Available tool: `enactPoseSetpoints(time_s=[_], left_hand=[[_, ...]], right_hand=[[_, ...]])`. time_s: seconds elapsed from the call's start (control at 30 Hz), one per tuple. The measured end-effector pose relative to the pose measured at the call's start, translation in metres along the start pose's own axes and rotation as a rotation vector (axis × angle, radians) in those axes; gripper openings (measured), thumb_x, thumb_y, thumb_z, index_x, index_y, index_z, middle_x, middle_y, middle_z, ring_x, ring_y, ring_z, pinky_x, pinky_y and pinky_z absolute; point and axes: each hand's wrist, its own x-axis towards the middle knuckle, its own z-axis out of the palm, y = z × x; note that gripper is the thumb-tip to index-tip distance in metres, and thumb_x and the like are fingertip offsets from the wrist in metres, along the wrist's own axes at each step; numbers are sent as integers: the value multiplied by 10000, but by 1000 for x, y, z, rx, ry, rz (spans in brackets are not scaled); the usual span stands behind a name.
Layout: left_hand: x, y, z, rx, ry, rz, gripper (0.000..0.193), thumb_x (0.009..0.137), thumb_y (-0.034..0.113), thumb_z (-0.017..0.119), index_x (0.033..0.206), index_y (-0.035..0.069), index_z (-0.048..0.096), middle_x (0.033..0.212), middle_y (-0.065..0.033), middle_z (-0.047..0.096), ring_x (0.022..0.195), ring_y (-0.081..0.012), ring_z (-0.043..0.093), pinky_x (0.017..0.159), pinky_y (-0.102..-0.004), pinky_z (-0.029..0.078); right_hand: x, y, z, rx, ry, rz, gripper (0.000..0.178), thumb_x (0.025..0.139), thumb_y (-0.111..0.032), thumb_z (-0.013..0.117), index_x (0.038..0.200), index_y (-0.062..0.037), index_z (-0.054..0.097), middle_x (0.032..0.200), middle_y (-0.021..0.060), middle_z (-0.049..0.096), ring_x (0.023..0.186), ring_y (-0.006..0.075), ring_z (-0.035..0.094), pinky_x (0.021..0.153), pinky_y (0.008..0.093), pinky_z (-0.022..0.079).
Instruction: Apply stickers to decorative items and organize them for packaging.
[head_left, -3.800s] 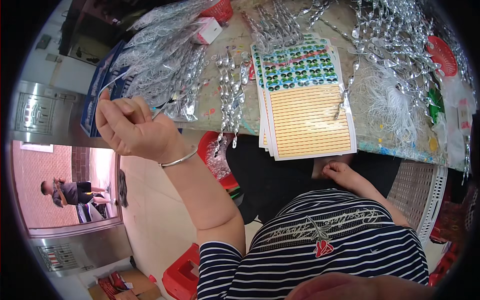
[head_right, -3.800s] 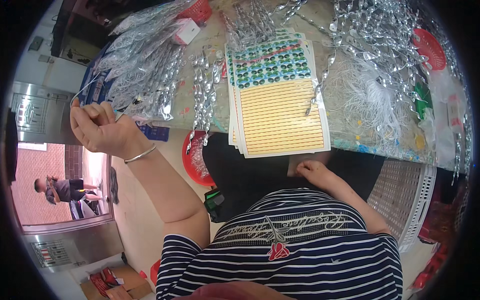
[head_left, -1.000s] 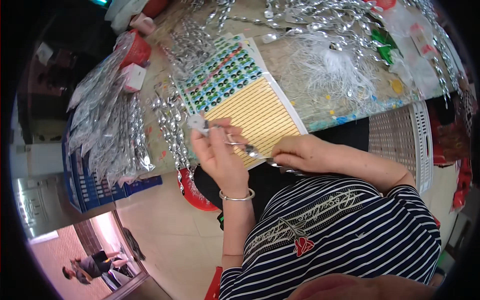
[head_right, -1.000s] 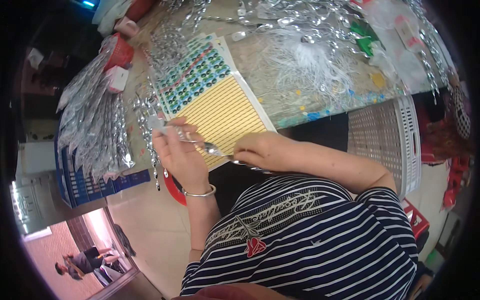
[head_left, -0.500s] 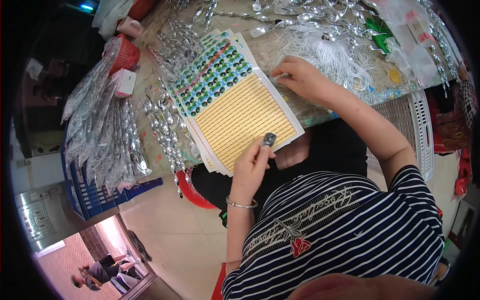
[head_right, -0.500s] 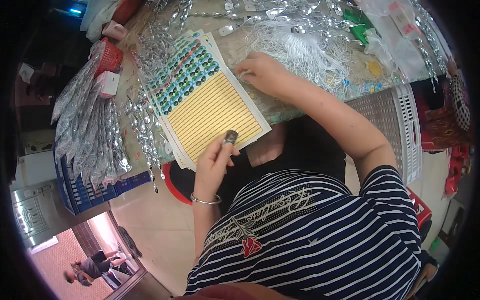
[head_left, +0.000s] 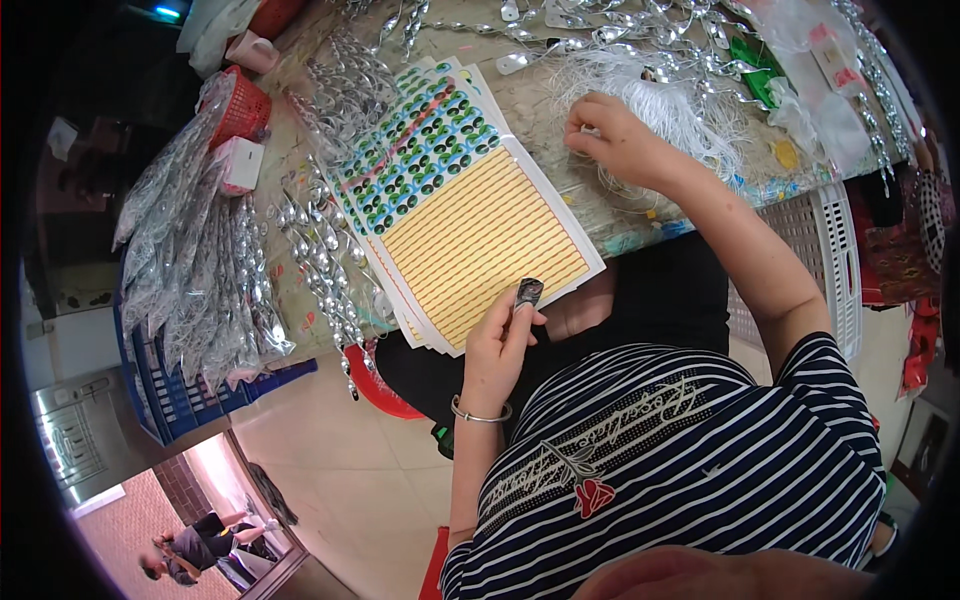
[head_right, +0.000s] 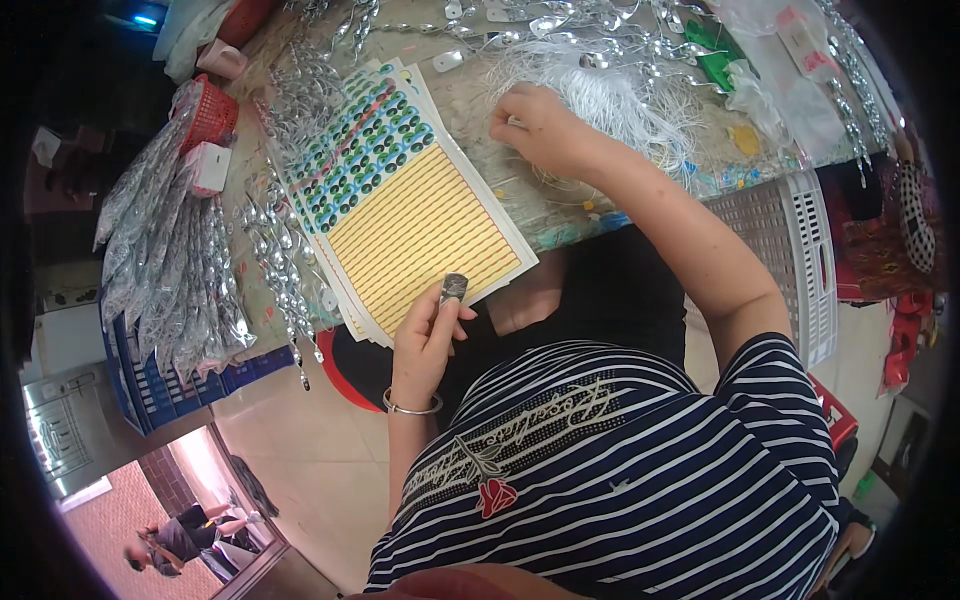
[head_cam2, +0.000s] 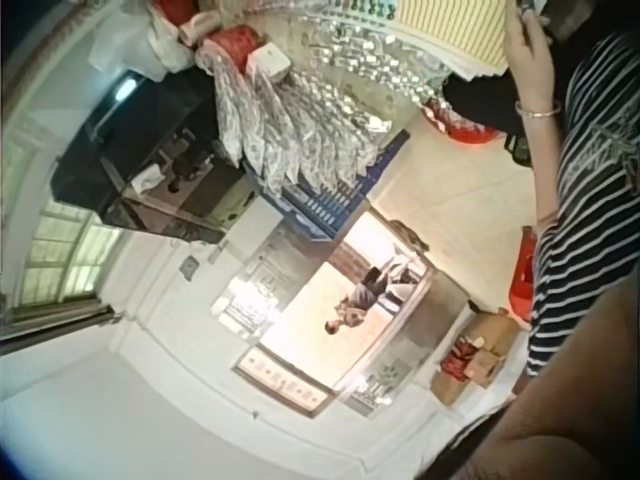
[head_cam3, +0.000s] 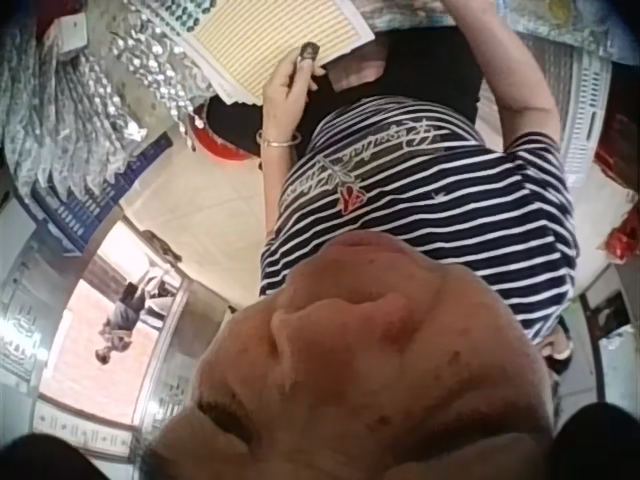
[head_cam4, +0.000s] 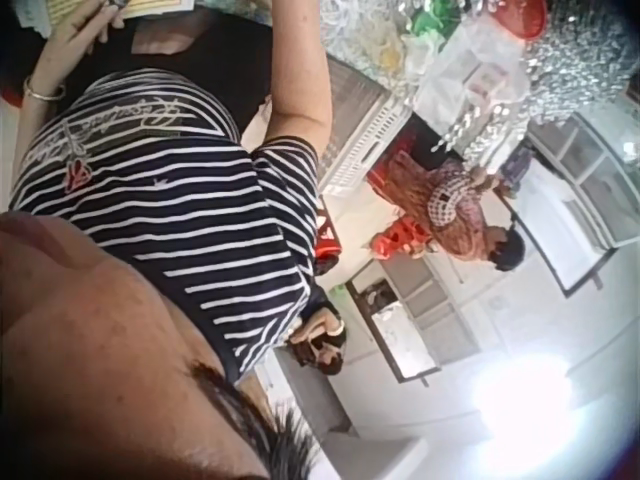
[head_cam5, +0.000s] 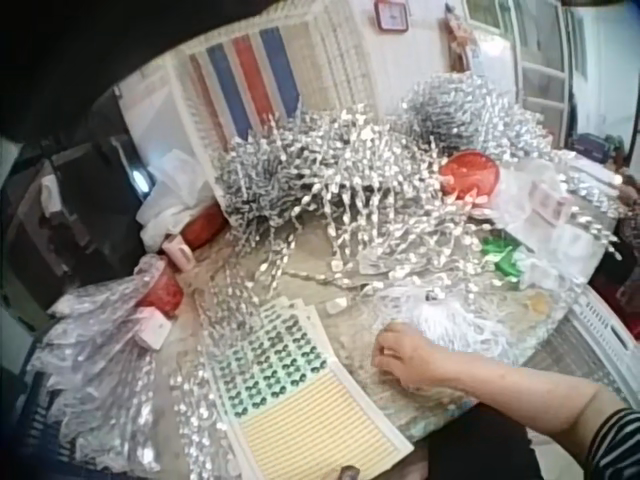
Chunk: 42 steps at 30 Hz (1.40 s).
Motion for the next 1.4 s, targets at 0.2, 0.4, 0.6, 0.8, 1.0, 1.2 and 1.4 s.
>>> enactPoseSetpoints(time_s=[0.2,0.4,0.6,0.8,1.0,1.2,1.4], left_hand=[[0,7,-2,-65,10,-85,260,920,145,574,1140,5,588,785,-18,630,609,-42,505,552,-175,423],[-2,7,-3,-92,78,-69,217,902,141,606,1065,-2,623,769,-18,625,615,-38,507,549,-174,416],[-3,10,-3,-83,60,-71,216,900,148,611,1047,-11,624,779,-19,630,613,-38,504,554,-173,419],[-6,2,-4,-87,45,-63,220,900,148,611,1049,-14,621,794,-22,637,633,-39,520,561,-171,421],[-4,7,0,-118,78,-24,231,903,163,602,1077,13,625,775,-4,631,580,-13,470,464,-149,333],[-9,7,-4,-67,160,35,231,901,144,603,1084,6,627,797,1,633,570,-11,470,452,-142,329],[-6,33,-6,-234,171,103,352,878,43,616,1216,-24,548,1069,-51,602,700,-51,517,589,-182,453]], right_hand=[[-14,-33,-30,275,-44,277,168,886,-171,558,929,-9,574,843,78,612,817,152,557,741,289,448],[-18,-40,-42,382,-44,180,152,935,-159,521,977,-13,529,862,17,588,827,72,520,761,224,414],[-14,-44,-46,209,-11,196,141,933,-172,537,959,-34,547,876,-3,586,831,64,516,748,225,413],[-11,-48,-52,271,33,167,189,934,-217,551,1000,-41,573,985,20,614,938,91,540,846,254,422],[-13,-62,-50,455,-28,98,203,952,-219,518,1008,-29,564,1050,52,633,1032,128,565,926,295,412],[-19,-85,-35,674,-170,80,151,964,-170,488,967,-25,529,998,74,642,990,143,596,923,291,433],[-43,-124,5,565,-266,-47,114,895,-153,528,875,-41,531,1058,143,615,1054,252,556,924,351,421]])
